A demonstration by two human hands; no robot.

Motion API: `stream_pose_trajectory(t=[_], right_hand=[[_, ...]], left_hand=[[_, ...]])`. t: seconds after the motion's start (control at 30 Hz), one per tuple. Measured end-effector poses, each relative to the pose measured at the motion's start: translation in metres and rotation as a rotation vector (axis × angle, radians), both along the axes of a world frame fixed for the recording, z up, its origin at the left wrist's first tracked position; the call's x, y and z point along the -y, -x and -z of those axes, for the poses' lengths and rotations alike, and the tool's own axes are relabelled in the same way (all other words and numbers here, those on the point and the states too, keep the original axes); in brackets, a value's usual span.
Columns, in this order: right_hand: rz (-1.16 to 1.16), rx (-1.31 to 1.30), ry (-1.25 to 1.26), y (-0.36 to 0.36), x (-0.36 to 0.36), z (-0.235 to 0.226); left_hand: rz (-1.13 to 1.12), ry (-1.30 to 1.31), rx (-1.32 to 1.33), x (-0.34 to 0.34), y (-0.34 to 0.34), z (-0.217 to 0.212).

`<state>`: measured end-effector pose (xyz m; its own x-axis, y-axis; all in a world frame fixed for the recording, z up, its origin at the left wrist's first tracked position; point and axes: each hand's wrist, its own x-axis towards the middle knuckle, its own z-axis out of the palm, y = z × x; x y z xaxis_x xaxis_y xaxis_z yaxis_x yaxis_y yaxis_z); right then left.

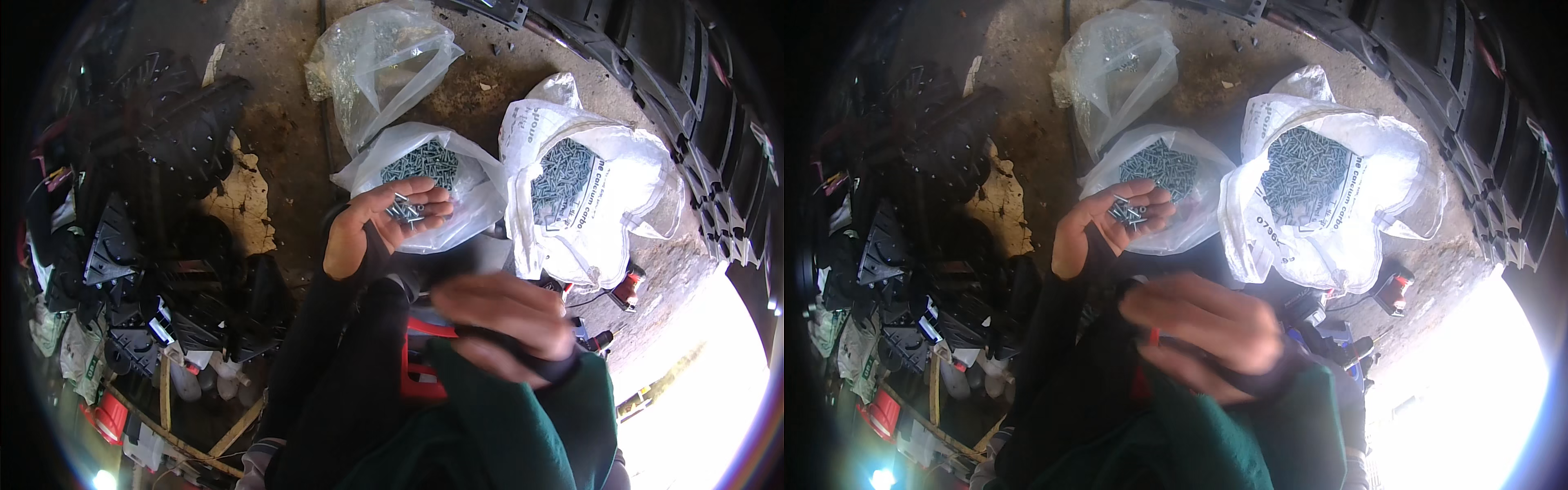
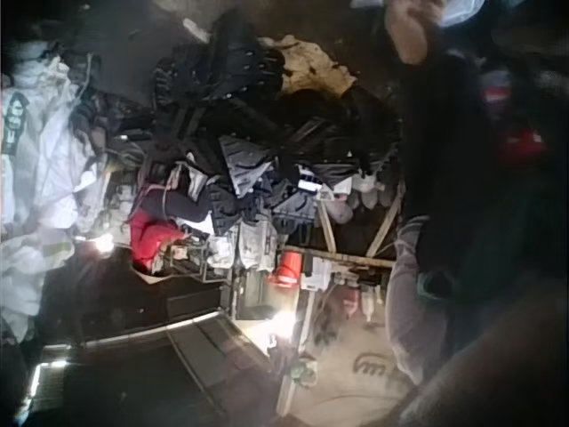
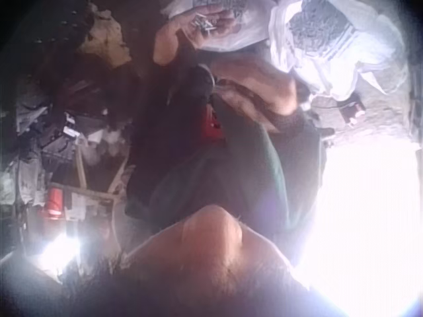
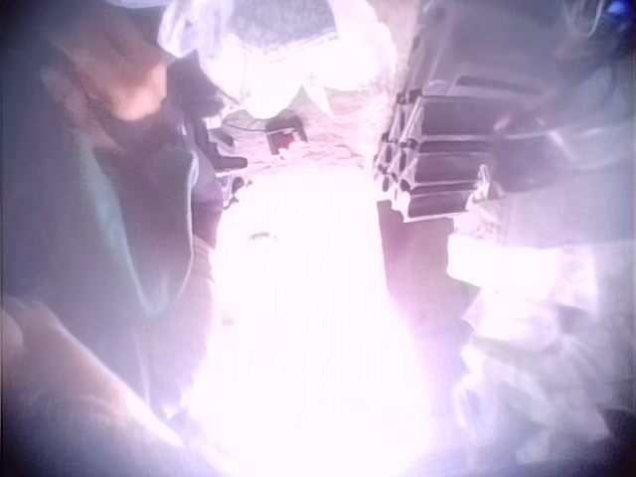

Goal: The person sits on a red stool and repeatedly scoops small metal fasteners from a white bag with both hands. They transfer the fasteners between palms, sift through them, and occasionally drop them back into the bag. The process is repetitive and does not show a final destination or completed assembly.

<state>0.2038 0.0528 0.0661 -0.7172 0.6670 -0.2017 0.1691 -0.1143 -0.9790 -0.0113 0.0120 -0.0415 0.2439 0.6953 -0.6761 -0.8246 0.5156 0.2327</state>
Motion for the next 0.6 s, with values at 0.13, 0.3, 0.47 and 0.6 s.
stream_pose_trajectory(t=[0.13, 0.3, 0.47, 0.6], right_hand=[[0.254, 0.303, -0.335, 0.044, 0.013, 0.061], [0.398, 0.33, -0.38, 0.055, 0.014, 0.095], [0.256, 0.316, -0.601, 0.056, 0.007, 0.087], [0.24, 0.391, -0.588, 0.06, 0.01, 0.091]], left_hand=[[-0.021, 0.024, 0.001, 0.003, 0.006, -0.001], [-0.083, -0.043, 0.165, 0.003, 0.01, 0.0], [-0.009, 0.101, 0.06, 0.004, 0.011, -0.002], [0.069, 0.257, -0.116, 0.002, 0.008, -0.003]])
